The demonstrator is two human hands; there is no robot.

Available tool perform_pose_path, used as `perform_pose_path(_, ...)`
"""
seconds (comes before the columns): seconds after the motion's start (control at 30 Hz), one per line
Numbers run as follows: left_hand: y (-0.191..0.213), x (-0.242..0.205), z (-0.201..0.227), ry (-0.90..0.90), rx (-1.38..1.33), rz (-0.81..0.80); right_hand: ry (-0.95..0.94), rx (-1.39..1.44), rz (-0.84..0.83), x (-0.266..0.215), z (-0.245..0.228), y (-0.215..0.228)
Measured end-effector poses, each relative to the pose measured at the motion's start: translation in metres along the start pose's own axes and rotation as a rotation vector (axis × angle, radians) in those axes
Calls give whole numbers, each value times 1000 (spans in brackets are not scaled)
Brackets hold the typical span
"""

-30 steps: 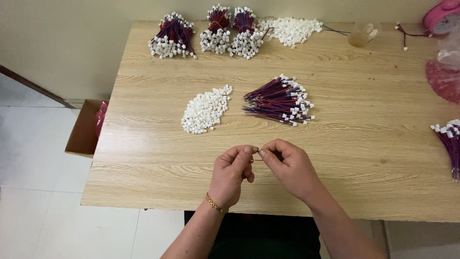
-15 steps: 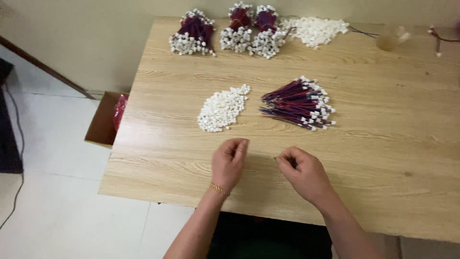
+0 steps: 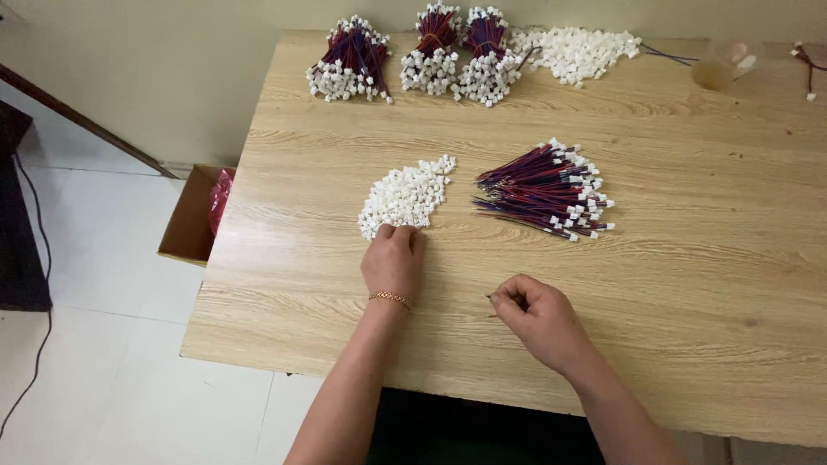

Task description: Bundling and aligning small electronic wire harnesses with white connectors on a wooden table.

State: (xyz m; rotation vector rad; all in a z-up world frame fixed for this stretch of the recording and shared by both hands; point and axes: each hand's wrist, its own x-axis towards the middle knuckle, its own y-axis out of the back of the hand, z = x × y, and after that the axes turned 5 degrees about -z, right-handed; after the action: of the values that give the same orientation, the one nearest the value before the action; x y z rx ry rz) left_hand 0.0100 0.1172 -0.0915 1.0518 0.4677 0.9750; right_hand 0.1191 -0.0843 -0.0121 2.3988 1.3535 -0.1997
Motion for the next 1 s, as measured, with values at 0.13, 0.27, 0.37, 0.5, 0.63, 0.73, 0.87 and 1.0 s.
perform_pose_path(0.13, -13, -1, -7, -15, 84, 26, 17, 4, -3, -1, -3, 1)
perform_pose_path(0.27, -12, -11, -12, -123, 175, 89, 33, 8, 5, -6, -12, 2)
perform_pose_path(0.37, -10, -16, -17, -190, 102, 137, 56, -6, 8, -7, -14, 4)
perform_pose_path(0.5, 10, -37, 2, 114, -693, -240, 78, 50, -23, -15, -21, 5)
perform_pose_path(0.63, 49, -65, 48, 514, -1658, -467, 85, 51, -29, -19, -24, 3)
perform_pose_path(0.73, 54, -77, 61, 447, -1883, -595, 75, 22, -35, -20, -38, 6)
perform_pose_path(0.87, 56, -81, 71, 405, -1966, -677, 128, 41, -30, -20, -49, 11)
perform_pose_path(1.0, 59, -81, 77, 415, -2030, -707, 124, 66, 6, -27, -64, 15)
